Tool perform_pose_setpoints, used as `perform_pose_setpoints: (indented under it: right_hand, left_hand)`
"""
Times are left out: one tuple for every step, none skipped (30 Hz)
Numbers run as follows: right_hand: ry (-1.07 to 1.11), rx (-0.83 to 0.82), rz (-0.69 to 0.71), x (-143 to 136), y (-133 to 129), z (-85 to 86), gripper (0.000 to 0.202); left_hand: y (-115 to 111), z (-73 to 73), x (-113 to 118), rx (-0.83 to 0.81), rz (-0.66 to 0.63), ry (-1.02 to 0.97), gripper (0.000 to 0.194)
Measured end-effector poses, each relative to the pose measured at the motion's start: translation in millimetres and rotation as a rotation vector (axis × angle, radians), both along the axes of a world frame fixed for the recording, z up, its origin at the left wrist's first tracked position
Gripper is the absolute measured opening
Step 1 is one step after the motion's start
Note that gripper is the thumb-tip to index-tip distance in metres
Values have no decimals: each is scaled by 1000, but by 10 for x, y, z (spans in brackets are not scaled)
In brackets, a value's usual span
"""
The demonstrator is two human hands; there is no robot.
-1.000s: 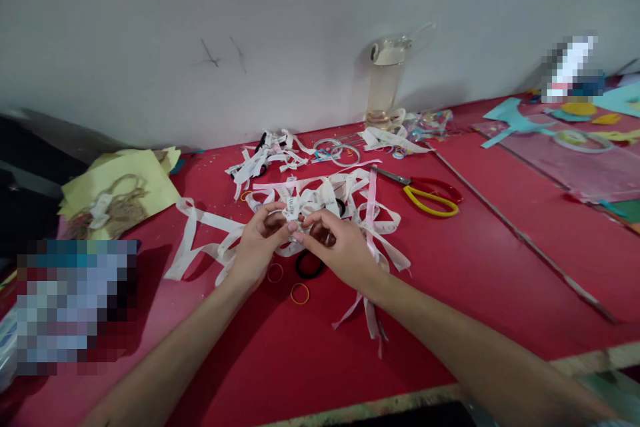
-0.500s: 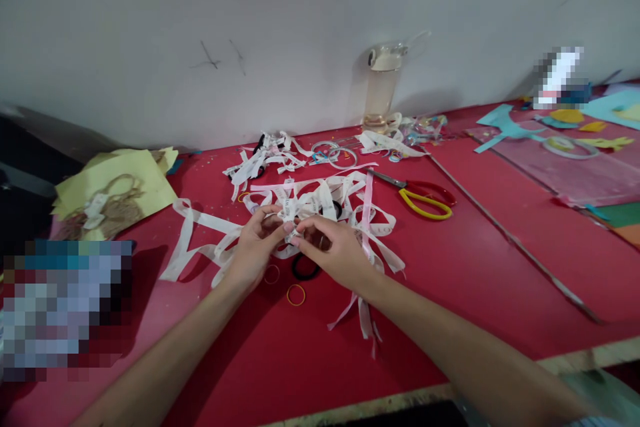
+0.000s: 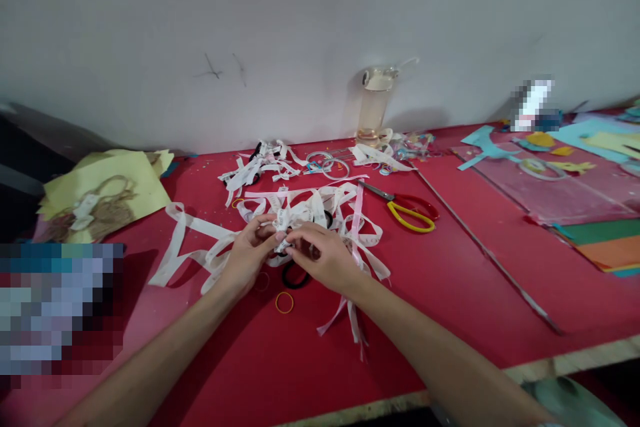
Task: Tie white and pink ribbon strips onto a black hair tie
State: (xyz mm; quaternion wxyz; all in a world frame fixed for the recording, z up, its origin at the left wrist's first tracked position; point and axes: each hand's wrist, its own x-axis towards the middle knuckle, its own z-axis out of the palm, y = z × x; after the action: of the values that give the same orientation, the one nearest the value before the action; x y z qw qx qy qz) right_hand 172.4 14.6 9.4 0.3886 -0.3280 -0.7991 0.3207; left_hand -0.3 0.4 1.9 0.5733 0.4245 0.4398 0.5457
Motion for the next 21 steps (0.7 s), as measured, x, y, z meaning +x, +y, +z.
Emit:
perform_pose_setpoints:
  right_hand:
    - [-7,10,-3,6,11,-2,9]
    - [-12,13,-8,10,21,-5,8]
    - [-13,11,-10,10,28,-10,8]
    - [-11,7,-8,8,32,-15,8]
    - [-7,0,-3,3,35,-20,8]
    - [-5,-10,1,-3,35,-22,9]
    - [-3,-21,4,-9,34,-22,11]
    - [-4,-35,6,-17,32,-20,12]
    - [-5,-48,7,-23,29,-17,13]
    - [-1,-58,6,-29,27,-11,14]
    - [5,-64,7,-32,26,-6,14]
    - [12,-65,11,-33,26,0,14]
    - [17,-63,20,-32,27,4,14]
    - [16,-58,35,-28,30,8,13]
    - [8,-46,54,-23,33,9,13]
    - [-6,-26,71,-16,38,7,13]
    - [-25,-2,84,-9,43,3,12]
    - [-41,21,88,-3,47,-3,11]
    - [-53,41,82,2,51,-10,10]
    - [-58,53,70,5,53,-17,9]
    - [-58,54,55,7,55,-23,9]
  left_hand:
    - [1,1,-4,2,-5,-2,34]
    - [2,1,-7,5,-3,-2,35]
    - [3,1,-9,8,2,-1,35]
    - [3,0,-10,11,9,4,35]
    - [4,0,-10,11,17,11,36]
    - [4,-1,-10,11,24,18,36]
    - [4,-1,-10,12,28,22,36]
    - [3,-1,-9,12,30,24,36]
    - [2,0,-7,13,32,24,36]
    - [0,1,-7,15,34,23,36]
    - [-2,2,-6,15,39,22,36]
    - [-4,4,-6,12,45,21,36]
    - [-5,7,-7,5,51,20,36]
    - [-5,10,-9,-3,56,18,36]
    - [-5,15,-11,-10,58,13,36]
    - [-5,21,-14,-16,54,6,36]
    - [-4,27,-16,-22,42,-2,36]
    - [-2,33,-19,-25,28,-8,36]
    - [-1,38,-21,-27,16,-13,36]
    - [0,42,-22,-30,7,-16,36]
    - [2,45,-22,-31,3,-17,36]
